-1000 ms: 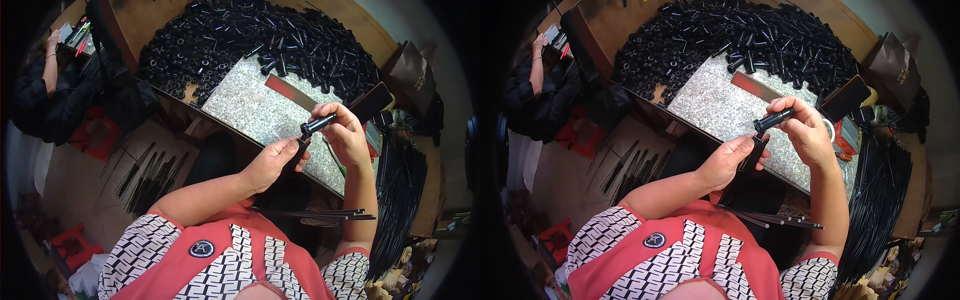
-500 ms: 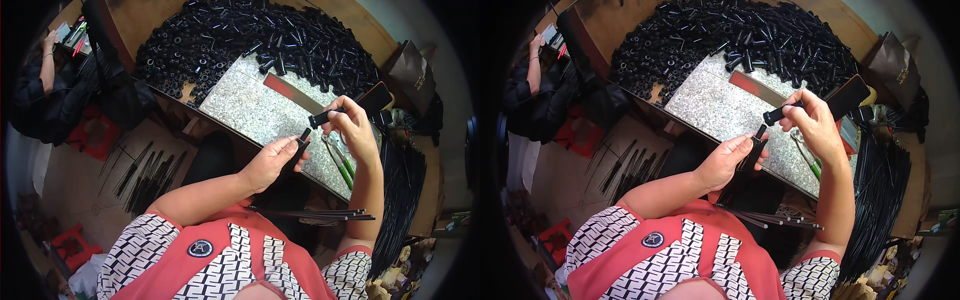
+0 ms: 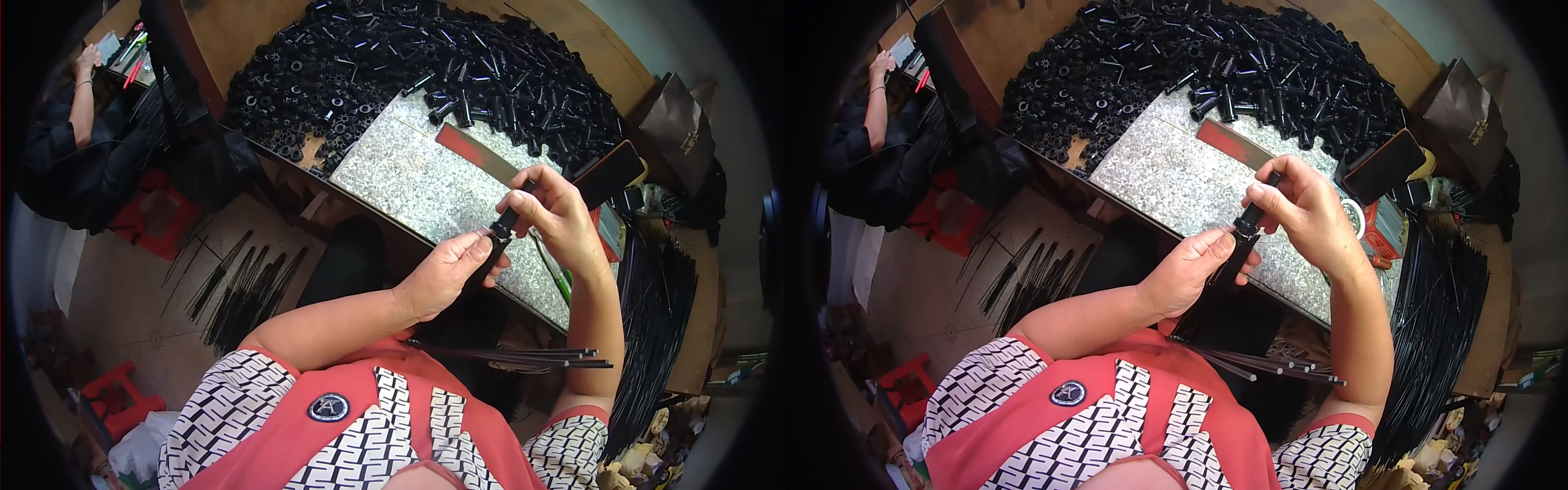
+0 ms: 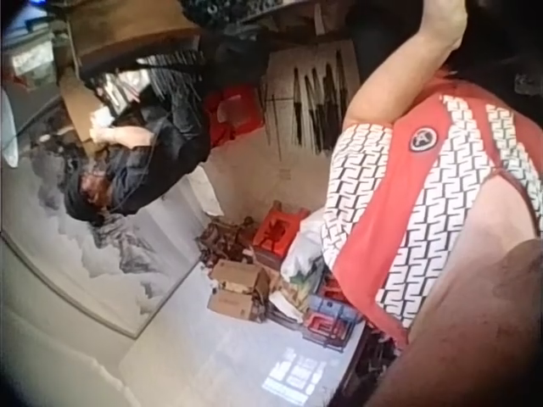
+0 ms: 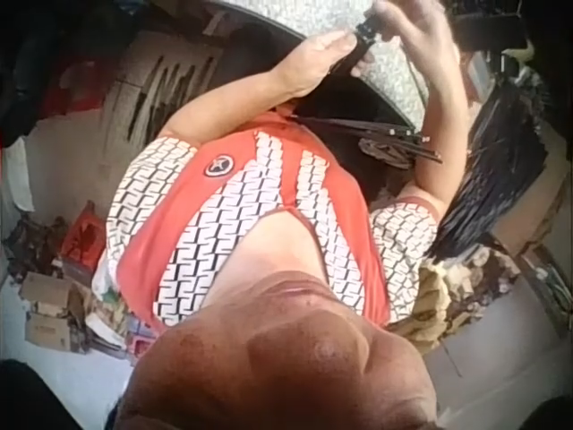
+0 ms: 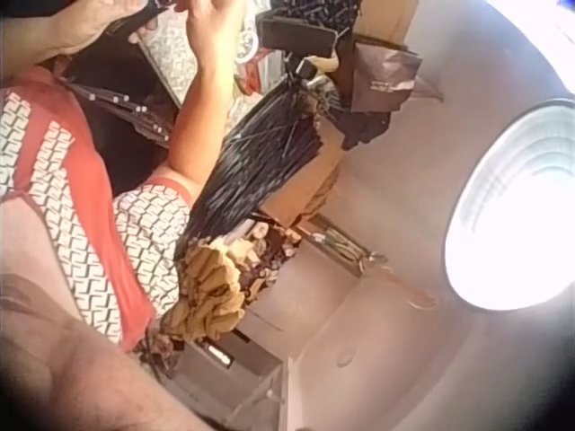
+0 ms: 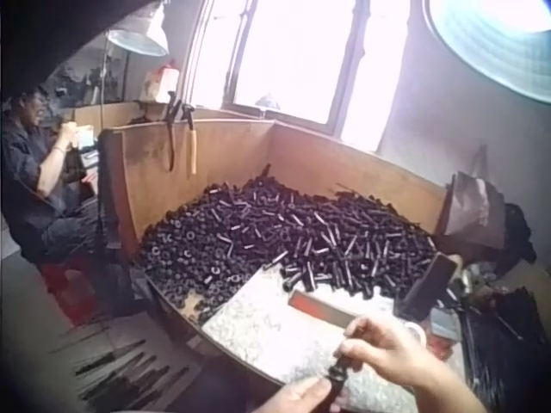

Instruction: Assembling black rod components into a central hub using pliers and a workbench fixture.

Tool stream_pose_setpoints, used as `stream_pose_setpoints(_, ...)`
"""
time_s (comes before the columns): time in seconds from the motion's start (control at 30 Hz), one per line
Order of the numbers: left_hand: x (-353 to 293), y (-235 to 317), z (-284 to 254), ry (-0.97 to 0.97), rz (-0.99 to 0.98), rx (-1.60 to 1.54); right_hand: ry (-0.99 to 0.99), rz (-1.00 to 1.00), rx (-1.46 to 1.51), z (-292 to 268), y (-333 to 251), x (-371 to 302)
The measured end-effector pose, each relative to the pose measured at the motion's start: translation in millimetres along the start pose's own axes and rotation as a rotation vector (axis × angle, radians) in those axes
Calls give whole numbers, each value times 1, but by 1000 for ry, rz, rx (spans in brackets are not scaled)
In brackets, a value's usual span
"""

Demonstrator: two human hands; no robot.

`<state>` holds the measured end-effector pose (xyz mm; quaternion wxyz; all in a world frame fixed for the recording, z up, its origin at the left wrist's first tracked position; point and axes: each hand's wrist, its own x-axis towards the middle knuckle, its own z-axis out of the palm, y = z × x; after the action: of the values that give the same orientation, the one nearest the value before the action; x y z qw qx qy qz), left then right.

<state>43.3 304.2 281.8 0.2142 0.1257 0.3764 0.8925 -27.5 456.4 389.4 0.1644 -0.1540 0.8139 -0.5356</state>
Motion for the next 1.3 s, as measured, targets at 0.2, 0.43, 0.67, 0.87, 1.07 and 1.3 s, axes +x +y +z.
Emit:
stream_pose_setpoints(0.2,-5,0,9,47,55,56,62,6,-142,9,-8,-14)
stream_pose_setpoints(0.43,-4,-2,5,6,2,76,-16,-29,-240,1,-13,-17)
stream_pose_setpoints(0.67,-3,2,7,51,-6,63,-16,-20,-159,5,-12,-14)
stream_pose_setpoints(0.87,-2,-6,4,-7,-3,39,62,-30,-392,12,-14,-23)
stream_pose_setpoints(1.07,2,-10,3,-43,-15,2,17,-13,179,0,16,-19)
stream_pose_setpoints(1.3,0,-9,2,81,68,-68,113,-54,99,18,20,-11)
